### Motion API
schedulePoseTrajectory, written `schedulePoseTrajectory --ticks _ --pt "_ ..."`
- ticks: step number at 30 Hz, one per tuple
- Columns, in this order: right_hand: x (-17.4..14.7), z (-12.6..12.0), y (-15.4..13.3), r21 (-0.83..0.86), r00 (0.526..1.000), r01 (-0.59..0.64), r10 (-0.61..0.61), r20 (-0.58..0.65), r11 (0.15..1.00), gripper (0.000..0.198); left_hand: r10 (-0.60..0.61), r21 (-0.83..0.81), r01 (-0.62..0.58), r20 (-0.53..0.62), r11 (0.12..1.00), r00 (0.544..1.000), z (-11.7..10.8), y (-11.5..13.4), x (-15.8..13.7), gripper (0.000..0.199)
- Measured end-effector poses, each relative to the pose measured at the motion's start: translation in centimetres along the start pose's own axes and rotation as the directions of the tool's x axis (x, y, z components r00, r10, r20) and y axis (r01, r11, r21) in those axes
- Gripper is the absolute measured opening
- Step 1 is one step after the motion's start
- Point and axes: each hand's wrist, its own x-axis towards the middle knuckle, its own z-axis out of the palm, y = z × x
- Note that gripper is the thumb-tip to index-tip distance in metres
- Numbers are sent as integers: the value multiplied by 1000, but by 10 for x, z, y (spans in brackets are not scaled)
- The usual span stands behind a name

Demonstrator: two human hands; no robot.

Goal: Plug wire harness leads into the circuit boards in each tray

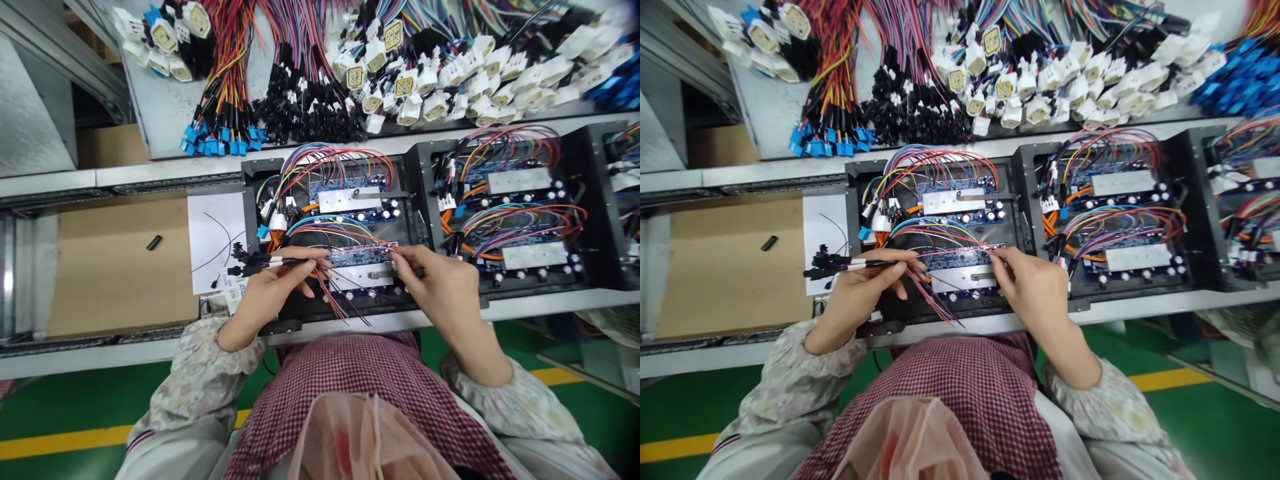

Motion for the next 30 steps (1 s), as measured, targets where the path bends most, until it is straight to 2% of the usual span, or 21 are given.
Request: schedulePoseTrajectory --ticks 5,8,10,12,14,17,19,25,30 --pt "2 -4 -1 -8 1000 20 -20 21 1000 25 -10 -13 10 -4 1000 1000 1 1 0 17" --pt "0 -16 -7 80 1000 21 -21 2 997 24 -30 -6 30 -39 1000 999 2 -1 0 21" --pt "-3 -25 -12 151 995 84 -91 35 985 26 -27 -4 27 -63 1000 998 2 -3 1 23" --pt "-5 -29 -16 181 969 194 -217 118 964 23 -12 -14 11 -71 1000 997 2 -4 2 24" --pt "-5 -28 -17 192 956 228 -257 139 954 25 9 -11 -10 -87 1000 996 2 -6 3 24" --pt "-1 -17 -11 208 989 119 -134 61 971 25 26 -3 -27 -103 1000 994 2 -6 3 22" --pt "3 -7 -7 177 995 60 -73 67 982 24 5 6 -5 -95 1000 996 3 -4 2 21" --pt "10 10 -3 79 988 24 -36 153 997 28 -25 101 35 -102 994 995 7 3 0 24" --pt "11 10 -4 93 986 19 -34 163 995 29 -28 71 32 -55 997 998 3 4 0 24"
